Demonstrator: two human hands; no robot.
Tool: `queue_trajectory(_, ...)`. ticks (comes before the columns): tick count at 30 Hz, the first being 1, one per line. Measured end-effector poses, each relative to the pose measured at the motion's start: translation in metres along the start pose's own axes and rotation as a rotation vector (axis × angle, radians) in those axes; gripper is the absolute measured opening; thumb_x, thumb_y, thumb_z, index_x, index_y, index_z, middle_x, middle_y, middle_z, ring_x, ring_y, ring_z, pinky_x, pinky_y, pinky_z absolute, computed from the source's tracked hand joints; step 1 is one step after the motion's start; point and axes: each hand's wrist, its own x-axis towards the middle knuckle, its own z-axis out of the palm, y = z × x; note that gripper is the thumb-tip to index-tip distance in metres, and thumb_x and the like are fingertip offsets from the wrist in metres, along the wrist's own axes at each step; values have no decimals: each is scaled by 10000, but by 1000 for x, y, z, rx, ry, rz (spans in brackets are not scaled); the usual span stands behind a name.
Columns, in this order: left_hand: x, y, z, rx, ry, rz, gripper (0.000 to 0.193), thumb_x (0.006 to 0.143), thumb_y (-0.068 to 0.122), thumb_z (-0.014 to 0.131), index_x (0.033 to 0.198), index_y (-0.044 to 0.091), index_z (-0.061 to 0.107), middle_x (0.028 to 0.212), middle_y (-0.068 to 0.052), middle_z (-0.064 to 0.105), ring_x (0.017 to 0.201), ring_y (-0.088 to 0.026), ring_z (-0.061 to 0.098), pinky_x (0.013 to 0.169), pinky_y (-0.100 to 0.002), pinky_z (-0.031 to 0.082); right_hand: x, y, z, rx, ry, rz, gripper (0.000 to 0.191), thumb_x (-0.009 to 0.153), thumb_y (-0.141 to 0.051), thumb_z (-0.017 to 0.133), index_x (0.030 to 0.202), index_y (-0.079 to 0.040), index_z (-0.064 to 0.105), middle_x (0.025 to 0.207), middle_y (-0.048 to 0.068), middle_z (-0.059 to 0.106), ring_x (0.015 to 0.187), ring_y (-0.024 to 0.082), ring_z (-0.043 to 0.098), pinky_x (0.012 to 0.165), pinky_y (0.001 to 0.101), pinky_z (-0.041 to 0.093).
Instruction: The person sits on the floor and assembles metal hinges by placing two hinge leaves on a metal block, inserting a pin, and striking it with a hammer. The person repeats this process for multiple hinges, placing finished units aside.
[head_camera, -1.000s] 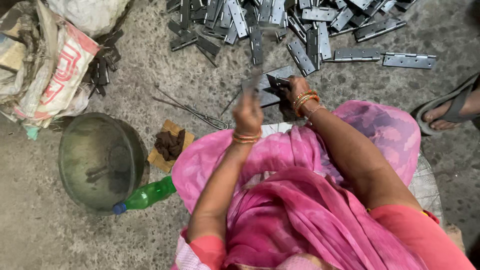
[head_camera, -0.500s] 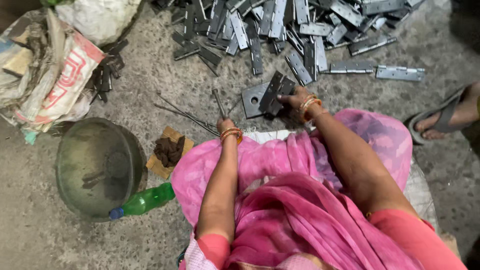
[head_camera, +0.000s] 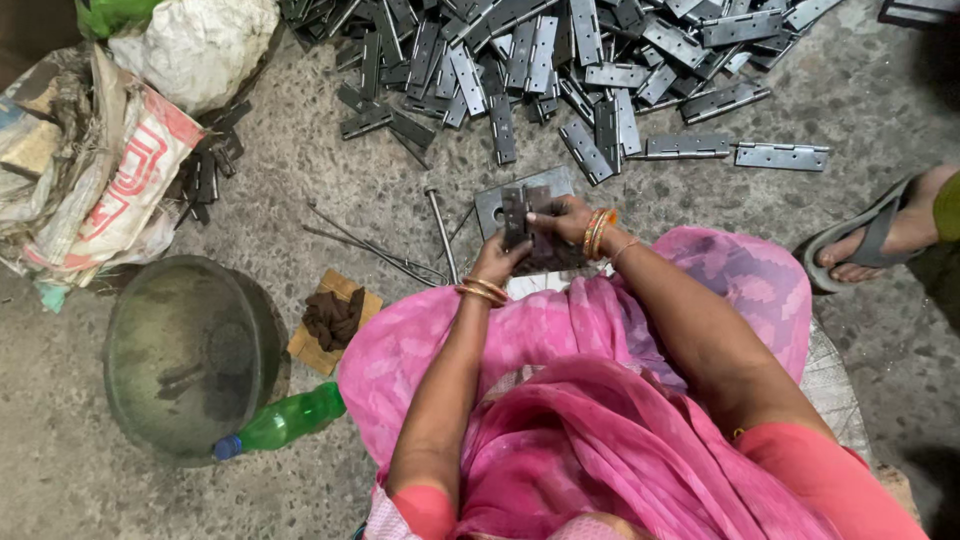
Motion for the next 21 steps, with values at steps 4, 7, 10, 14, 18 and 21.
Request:
queue_trajectory(4,1,-9,11,125,80,40,334,915,52,761,1236,3,685,1088,-54,756,970,-134,702,859,-304,584,6,8,14,204,9,-31,340,910,-265,773,1122,-5,719,978,55,773,825,116,678,762,321,582)
queue_trajectory(7,1,-14,17,311,149,58,296,911,73,770,1195,22,704,1020,-57,782,898,-129,722,796,-306,594,9,13,21,229,36,-52,263,922,-193,765,1101,-2,735,965,51,776,801,107,676,725,317,593)
queue_trajectory(10,0,-18,22,483,269,96,308,879,131,797,1162,44,715,1001,-111,800,892,-191,766,760,-340,590,10,18,29,273,122,-99,241,939,-177,759,1094,7,741,966,60,776,790,100,673,706,316,589)
queue_trajectory(14,0,-18,22,848,384,95,298,888,218,798,1128,59,725,948,-197,769,877,-362,737,723,-433,555,9,16,35,221,264,-104,270,926,-208,772,1093,2,749,962,87,788,785,118,681,696,324,585)
queue_trajectory(18,-1,-15,15,810,341,72,303,860,258,797,1072,49,741,912,-206,759,837,-365,739,718,-449,562,9,9,29,-199,325,-5,369,892,-309,808,1084,1,753,949,181,782,800,228,743,726,375,577)
queue_trajectory(21,0,-11,6,645,285,-49,341,843,275,815,1056,20,739,879,-175,765,770,-294,731,705,-436,560,8,3,22,-359,234,186,488,882,-401,829,1131,8,732,1013,236,760,891,302,740,791,404,576)
